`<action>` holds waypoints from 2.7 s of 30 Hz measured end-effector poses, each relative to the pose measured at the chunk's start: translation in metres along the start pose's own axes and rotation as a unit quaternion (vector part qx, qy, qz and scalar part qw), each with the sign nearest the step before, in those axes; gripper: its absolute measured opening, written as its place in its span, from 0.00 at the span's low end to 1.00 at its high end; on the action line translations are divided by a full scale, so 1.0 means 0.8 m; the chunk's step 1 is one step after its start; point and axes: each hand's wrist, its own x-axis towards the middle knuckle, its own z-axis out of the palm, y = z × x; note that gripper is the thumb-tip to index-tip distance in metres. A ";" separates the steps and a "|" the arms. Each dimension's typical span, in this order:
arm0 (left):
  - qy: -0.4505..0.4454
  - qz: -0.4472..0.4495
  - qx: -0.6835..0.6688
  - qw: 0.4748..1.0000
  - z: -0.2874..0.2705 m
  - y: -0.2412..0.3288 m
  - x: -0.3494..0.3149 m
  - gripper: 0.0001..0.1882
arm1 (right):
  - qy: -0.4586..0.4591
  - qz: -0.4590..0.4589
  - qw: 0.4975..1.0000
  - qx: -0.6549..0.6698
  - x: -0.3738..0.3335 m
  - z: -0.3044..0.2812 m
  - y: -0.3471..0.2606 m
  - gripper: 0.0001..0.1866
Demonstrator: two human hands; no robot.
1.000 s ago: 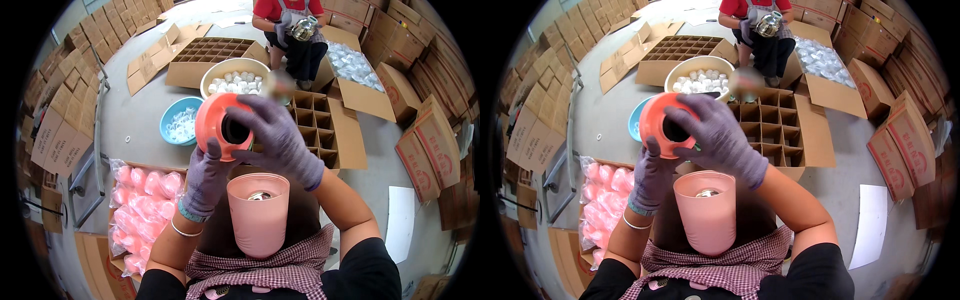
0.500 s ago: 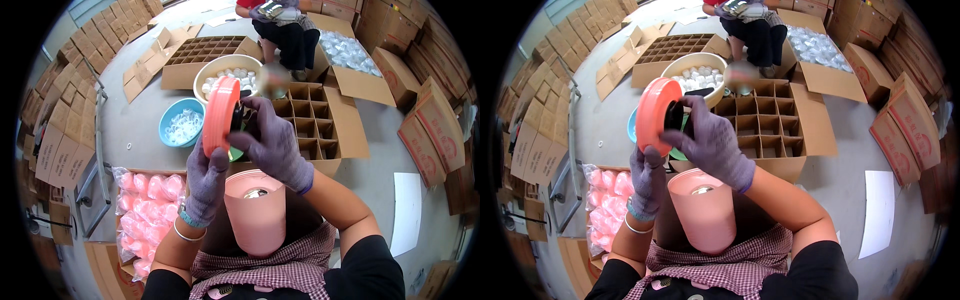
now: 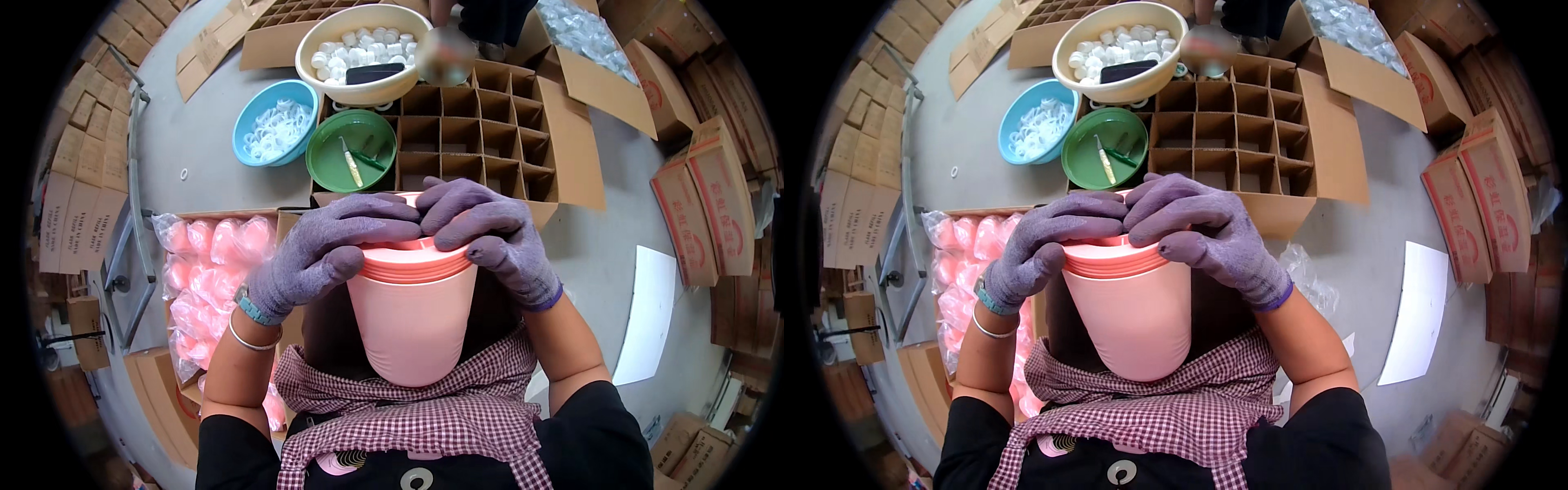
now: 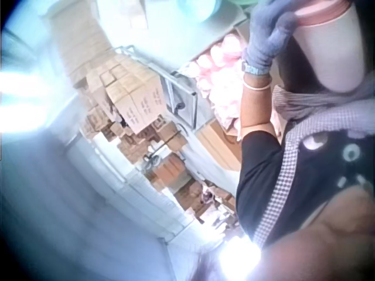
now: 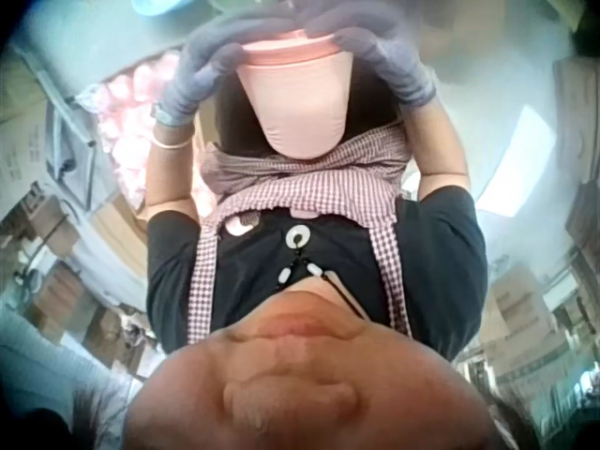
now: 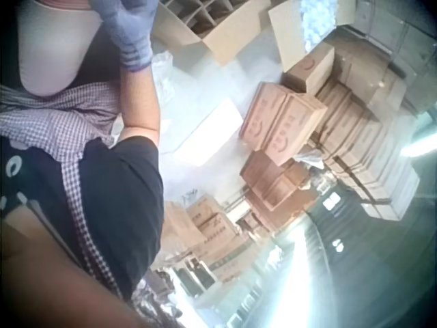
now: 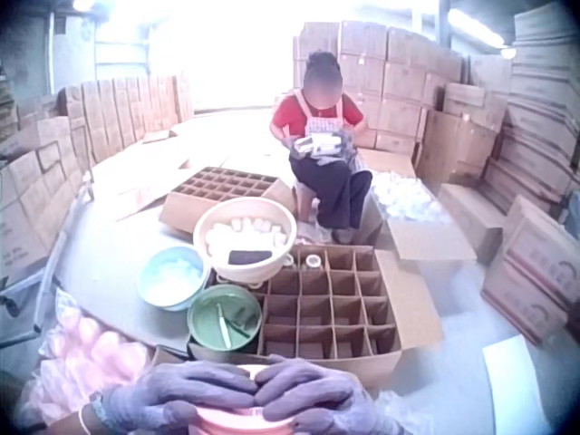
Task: The person assembles pink kettles by inserting a metal filter into the body, screwing on a lid, and placing the finished unit into a plastic bag. They repeat this process for multiple kettles, handling the components and packaging materials by hand.
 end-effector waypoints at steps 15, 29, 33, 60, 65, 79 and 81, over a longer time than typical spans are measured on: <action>0.088 0.063 0.130 0.986 0.041 0.023 -0.042 0.37 | 0.086 0.067 0.992 0.058 -0.035 0.043 0.011 0.15; 0.181 -0.230 0.251 0.923 -0.077 -0.192 -0.119 0.21 | 0.127 0.079 0.974 -0.173 -0.050 0.041 -0.010 0.27; 0.186 -0.152 0.228 0.944 -0.024 -0.131 -0.006 0.20 | 0.090 0.045 0.984 -0.150 -0.023 0.008 -0.065 0.24; 0.172 -0.147 0.011 0.974 0.189 0.090 -0.096 0.48 | -0.166 0.082 0.911 -0.368 -0.055 0.073 -0.115 0.37; 0.114 -0.108 -0.170 0.973 0.154 0.055 -0.103 0.53 | -0.166 0.049 0.896 -0.408 -0.043 0.097 -0.159 0.45; 0.005 -0.185 -0.376 0.908 0.105 0.095 -0.097 0.57 | -0.303 0.026 0.878 -0.370 -0.041 0.040 -0.195 0.16; -0.023 -0.181 -0.392 0.902 0.097 0.095 -0.098 0.59 | -0.334 -0.043 0.832 -0.440 -0.020 0.056 -0.208 0.12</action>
